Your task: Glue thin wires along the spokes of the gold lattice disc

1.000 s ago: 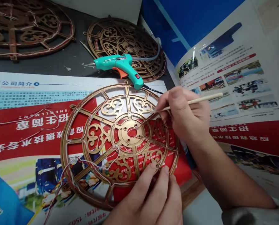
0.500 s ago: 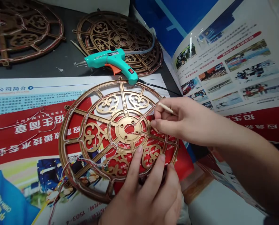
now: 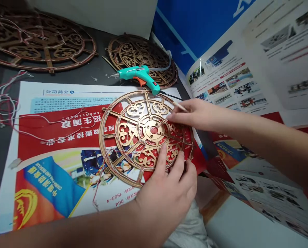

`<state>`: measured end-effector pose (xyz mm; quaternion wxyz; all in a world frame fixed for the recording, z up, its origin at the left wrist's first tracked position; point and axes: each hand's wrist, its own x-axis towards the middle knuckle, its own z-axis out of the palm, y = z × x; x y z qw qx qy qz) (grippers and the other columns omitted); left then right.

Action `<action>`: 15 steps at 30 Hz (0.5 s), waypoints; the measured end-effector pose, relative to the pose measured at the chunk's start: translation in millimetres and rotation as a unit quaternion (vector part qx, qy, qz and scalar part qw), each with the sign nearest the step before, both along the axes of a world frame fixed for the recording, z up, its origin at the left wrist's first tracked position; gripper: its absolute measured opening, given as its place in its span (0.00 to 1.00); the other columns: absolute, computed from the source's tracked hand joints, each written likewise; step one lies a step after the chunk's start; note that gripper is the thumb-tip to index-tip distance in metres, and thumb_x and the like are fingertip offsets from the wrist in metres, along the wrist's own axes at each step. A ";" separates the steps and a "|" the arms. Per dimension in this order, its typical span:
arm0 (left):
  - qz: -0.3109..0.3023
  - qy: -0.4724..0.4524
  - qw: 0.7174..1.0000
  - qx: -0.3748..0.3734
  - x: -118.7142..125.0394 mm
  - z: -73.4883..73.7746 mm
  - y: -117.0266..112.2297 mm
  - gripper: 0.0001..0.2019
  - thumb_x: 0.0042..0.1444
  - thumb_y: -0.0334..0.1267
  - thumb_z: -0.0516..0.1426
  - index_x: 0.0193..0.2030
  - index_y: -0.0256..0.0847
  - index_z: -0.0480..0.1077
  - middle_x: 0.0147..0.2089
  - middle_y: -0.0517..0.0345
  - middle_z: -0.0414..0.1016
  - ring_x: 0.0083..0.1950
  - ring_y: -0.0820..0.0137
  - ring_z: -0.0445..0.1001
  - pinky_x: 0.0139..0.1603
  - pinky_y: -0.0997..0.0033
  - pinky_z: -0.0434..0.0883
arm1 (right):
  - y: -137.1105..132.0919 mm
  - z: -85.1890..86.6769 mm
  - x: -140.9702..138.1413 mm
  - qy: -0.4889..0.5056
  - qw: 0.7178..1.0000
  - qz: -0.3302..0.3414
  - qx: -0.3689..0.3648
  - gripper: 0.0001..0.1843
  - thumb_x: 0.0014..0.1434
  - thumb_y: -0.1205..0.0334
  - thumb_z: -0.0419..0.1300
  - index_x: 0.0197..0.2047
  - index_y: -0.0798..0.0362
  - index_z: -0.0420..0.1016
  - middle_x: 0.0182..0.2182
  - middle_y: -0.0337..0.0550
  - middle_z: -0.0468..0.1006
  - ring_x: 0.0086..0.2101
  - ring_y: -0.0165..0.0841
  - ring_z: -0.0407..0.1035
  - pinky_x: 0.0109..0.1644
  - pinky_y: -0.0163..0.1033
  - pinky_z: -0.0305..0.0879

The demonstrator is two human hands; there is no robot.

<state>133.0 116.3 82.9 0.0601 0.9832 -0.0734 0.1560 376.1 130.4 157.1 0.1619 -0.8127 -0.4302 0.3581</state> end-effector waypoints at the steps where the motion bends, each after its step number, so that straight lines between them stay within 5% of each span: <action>1: 0.006 -0.006 1.000 0.009 -0.3 -1.8 -2.1 0.24 0.76 0.40 0.50 0.71 0.44 0.77 0.72 0.51 0.75 0.76 0.43 0.67 0.78 0.25 0.59 | -1.8 0.5 -1.0 0.015 0.997 -0.038 0.067 0.20 0.63 0.47 0.75 0.30 0.51 0.77 0.22 0.40 0.73 0.21 0.28 0.62 0.23 0.39 0.56; 5: 0.006 -0.020 0.998 0.055 -0.9 -11.7 -10.2 0.24 0.75 0.46 0.53 0.72 0.48 0.76 0.76 0.50 0.72 0.80 0.48 0.65 0.84 0.35 0.57 | -11.2 -7.9 -8.2 0.087 0.935 -0.136 0.316 0.29 0.70 0.32 0.63 0.31 0.49 0.75 0.19 0.33 0.57 0.21 0.27 0.53 0.26 0.39 0.53; 8: -0.001 -0.023 0.998 0.058 -1.1 -16.9 -13.5 0.25 0.74 0.49 0.55 0.73 0.50 0.75 0.78 0.50 0.71 0.81 0.51 0.65 0.84 0.40 0.58 | -15.7 -20.1 -14.8 0.082 0.917 -0.134 0.367 0.37 0.74 0.27 0.49 0.33 0.49 0.78 0.23 0.39 0.70 0.25 0.31 0.65 0.31 0.40 0.61; 10: -0.001 -0.019 0.998 0.056 -1.3 -17.7 -14.2 0.27 0.73 0.50 0.56 0.74 0.48 0.74 0.79 0.50 0.70 0.81 0.51 0.64 0.85 0.43 0.58 | -14.9 -28.3 -15.2 0.072 0.913 -0.128 0.380 0.41 0.74 0.25 0.45 0.31 0.49 0.80 0.20 0.40 0.69 0.22 0.31 0.63 0.27 0.41 0.56; 13: -0.006 -0.017 0.998 0.058 -2.0 -16.5 -13.7 0.26 0.73 0.49 0.56 0.73 0.48 0.75 0.79 0.51 0.70 0.81 0.52 0.64 0.85 0.46 0.58 | -7.2 -39.7 -5.3 0.044 0.895 -0.132 0.424 0.37 0.73 0.27 0.52 0.28 0.48 0.80 0.14 0.36 0.60 0.16 0.29 0.52 0.24 0.41 0.46; 15: -0.012 -0.019 0.998 0.059 -2.4 -15.6 -12.5 0.24 0.74 0.49 0.54 0.72 0.49 0.76 0.78 0.52 0.71 0.81 0.53 0.65 0.85 0.45 0.57 | 0.2 -47.1 5.7 0.035 0.870 -0.141 0.471 0.32 0.72 0.30 0.55 0.30 0.46 0.79 0.15 0.35 0.63 0.17 0.30 0.55 0.23 0.40 0.50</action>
